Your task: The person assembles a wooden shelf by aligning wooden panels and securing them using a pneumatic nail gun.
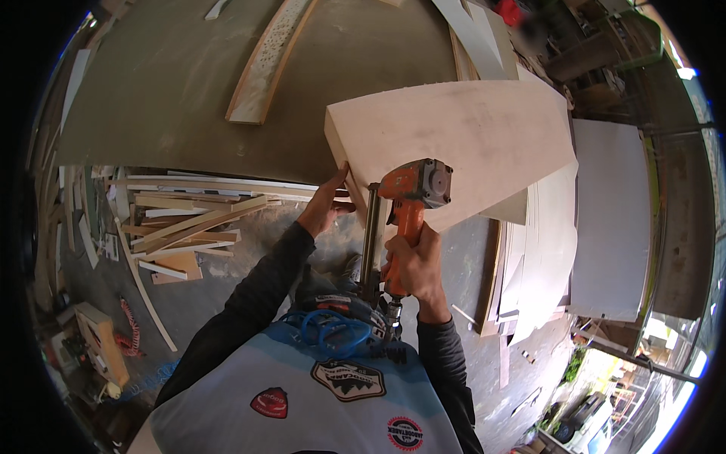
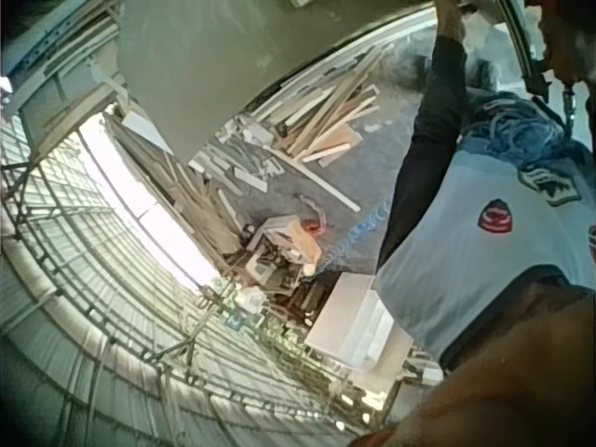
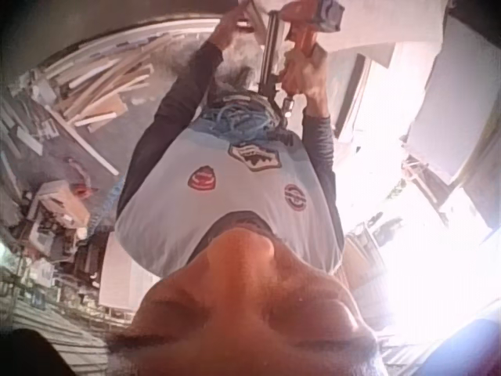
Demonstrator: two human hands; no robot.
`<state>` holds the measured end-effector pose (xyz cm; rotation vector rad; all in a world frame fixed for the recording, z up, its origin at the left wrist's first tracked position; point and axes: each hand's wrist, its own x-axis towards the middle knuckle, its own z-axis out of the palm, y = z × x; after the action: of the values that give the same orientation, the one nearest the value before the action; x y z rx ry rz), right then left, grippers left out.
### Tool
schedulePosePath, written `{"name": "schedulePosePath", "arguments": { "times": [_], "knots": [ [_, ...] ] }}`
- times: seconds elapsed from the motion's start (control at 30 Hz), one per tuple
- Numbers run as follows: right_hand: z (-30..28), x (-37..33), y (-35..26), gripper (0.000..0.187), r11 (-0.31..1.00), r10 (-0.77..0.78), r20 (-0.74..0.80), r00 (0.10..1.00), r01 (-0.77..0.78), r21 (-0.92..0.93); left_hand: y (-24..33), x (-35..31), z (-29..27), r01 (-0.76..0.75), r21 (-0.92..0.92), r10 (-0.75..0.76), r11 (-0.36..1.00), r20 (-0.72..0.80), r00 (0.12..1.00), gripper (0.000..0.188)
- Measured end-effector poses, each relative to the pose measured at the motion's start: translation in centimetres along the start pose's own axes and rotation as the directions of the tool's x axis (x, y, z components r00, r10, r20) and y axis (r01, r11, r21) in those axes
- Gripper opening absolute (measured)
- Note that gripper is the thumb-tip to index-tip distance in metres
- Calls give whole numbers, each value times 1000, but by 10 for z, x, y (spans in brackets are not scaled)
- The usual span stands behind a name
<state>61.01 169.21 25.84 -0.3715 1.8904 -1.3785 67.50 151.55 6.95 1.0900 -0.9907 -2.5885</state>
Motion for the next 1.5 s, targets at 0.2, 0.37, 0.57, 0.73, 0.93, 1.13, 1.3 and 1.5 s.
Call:
{"name": "schedulePosePath", "arguments": {
  "times": [0.2,0.37,0.57,0.73,0.93,1.13,1.3,1.5],
  "knots": [
    [19,-10,-5,22,998,48,-94,994,-44,43,15,9,-13,52,47,-58,998,128,990,94],
    [33,-19,-10,23,996,64,-143,988,-54,72,20,14,-14,96,56,-103,994,156,982,77],
    [46,-21,-12,23,997,81,-191,978,-76,33,24,13,-14,129,57,-137,990,151,979,71],
    [52,-21,-12,24,997,79,-226,971,-73,36,23,16,-15,130,53,-138,990,169,976,67],
    [56,-20,-14,23,997,75,-247,966,-74,14,24,17,-16,137,43,-142,990,190,971,63],
    [58,-20,-12,20,997,70,-271,960,-72,0,26,16,-17,148,31,-151,989,201,968,62],
    [60,-19,-12,20,998,63,-283,957,-66,0,27,15,-16,149,39,-153,988,188,970,63],
    [62,-18,-13,20,997,70,-290,954,-78,-15,27,17,-17,153,33,-157,988,208,966,65]
  ]
}}
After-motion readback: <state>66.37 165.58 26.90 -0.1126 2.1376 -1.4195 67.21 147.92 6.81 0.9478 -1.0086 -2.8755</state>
